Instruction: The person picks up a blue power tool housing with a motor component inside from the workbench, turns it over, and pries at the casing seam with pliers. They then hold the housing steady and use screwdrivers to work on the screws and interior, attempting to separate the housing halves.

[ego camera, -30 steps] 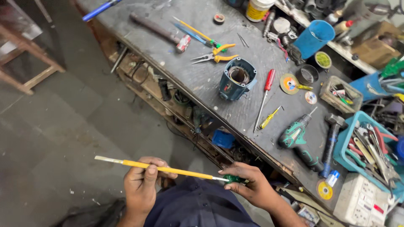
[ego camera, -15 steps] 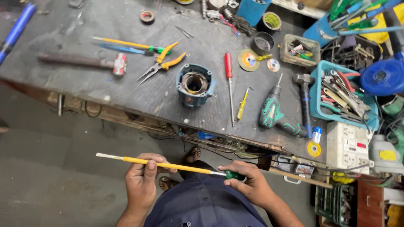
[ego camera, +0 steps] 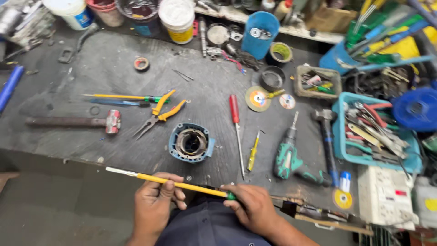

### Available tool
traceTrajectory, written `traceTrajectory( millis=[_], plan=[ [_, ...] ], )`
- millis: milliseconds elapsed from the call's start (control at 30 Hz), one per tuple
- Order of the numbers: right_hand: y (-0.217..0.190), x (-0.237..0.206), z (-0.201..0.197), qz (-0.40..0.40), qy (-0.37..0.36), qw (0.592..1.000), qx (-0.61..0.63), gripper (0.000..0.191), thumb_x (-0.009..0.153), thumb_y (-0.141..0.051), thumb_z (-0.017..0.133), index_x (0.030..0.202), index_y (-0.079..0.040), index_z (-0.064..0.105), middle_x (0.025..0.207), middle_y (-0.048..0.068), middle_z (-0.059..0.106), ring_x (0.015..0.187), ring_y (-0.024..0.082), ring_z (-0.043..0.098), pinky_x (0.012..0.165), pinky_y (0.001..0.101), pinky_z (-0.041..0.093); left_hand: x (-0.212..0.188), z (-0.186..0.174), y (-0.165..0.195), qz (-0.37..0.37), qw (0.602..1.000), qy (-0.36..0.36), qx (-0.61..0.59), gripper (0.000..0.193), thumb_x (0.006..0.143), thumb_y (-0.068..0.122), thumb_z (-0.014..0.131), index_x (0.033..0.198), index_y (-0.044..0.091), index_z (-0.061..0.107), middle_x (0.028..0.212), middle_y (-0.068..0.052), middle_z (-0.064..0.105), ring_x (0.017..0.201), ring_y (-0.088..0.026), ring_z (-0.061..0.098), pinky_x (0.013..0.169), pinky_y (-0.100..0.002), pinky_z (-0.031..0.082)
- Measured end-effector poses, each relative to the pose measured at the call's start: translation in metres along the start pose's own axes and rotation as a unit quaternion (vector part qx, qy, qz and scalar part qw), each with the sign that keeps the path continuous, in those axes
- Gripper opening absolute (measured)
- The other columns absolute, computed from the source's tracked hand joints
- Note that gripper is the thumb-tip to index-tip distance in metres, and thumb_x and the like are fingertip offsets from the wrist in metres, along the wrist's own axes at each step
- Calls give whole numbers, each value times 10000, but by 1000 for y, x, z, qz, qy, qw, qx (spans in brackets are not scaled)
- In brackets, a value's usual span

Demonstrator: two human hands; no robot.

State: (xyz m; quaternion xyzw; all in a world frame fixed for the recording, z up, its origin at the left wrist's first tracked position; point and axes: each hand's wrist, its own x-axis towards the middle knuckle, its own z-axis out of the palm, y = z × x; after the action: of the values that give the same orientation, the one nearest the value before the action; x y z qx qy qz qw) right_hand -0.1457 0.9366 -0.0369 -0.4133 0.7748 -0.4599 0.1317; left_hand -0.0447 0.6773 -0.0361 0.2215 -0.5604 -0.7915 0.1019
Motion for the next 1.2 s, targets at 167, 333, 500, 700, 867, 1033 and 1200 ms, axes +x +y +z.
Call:
traceTrajectory(
  millis=[167,333,500,700,867,1033,1200],
  plan=[
    [7,46,-12,250,-226,839,428,446,1101,-323,589,1217,70,764,722,4,543,658,152,453,601,330,365,11,-4,22,142,983,-99,-54,245,1029,221,620,1052,-14,682,739,-96,666,629,-176,643,602,-294,552],
    [16,111,-2,35,-54,980,189,444,1107,-384,502,1162,-1,720,879,46,672,840,166,622,779,377,514,41,-22,59,342,914,-124,177,216,1074,228,610,1051,13,615,985,-192,657,913,-298,657,860,-383,544],
    [48,177,4,282,304,907,-66,312,1051,-325,617,1012,-29,707,817,145,671,756,225,604,697,393,505,80,-89,93,271,962,-16,-29,228,1097,316,455,1105,97,517,928,-120,703,826,-206,692,843,-369,589],
    [59,168,32,130,50,967,-213,257,924,-204,702,1134,-58,732,1026,150,710,966,357,658,847,440,511,149,-160,113,42,903,35,426,325,1009,272,572,1283,115,651,911,-175,699,843,-303,675,768,-429,560],
    [52,160,85,304,129,937,-110,297,792,-123,728,1080,-52,714,1007,135,714,982,318,692,888,392,534,188,-171,110,179,866,-122,451,518,906,232,673,1386,80,550,1327,-168,619,1208,-364,598,968,-447,500],
    [44,165,106,341,172,919,-99,184,785,-112,761,914,-25,661,893,123,668,899,293,661,818,384,523,224,-165,108,326,826,-252,386,778,770,374,839,1408,74,511,1478,-150,510,1373,-385,485,1138,-507,394],
    [30,177,116,360,208,906,-84,201,735,-66,729,820,-7,557,785,129,554,780,306,593,716,411,489,238,-117,94,368,789,-399,289,1112,627,495,908,1472,-14,393,1492,-230,467,1404,-437,432,1164,-574,331]
  ],
)
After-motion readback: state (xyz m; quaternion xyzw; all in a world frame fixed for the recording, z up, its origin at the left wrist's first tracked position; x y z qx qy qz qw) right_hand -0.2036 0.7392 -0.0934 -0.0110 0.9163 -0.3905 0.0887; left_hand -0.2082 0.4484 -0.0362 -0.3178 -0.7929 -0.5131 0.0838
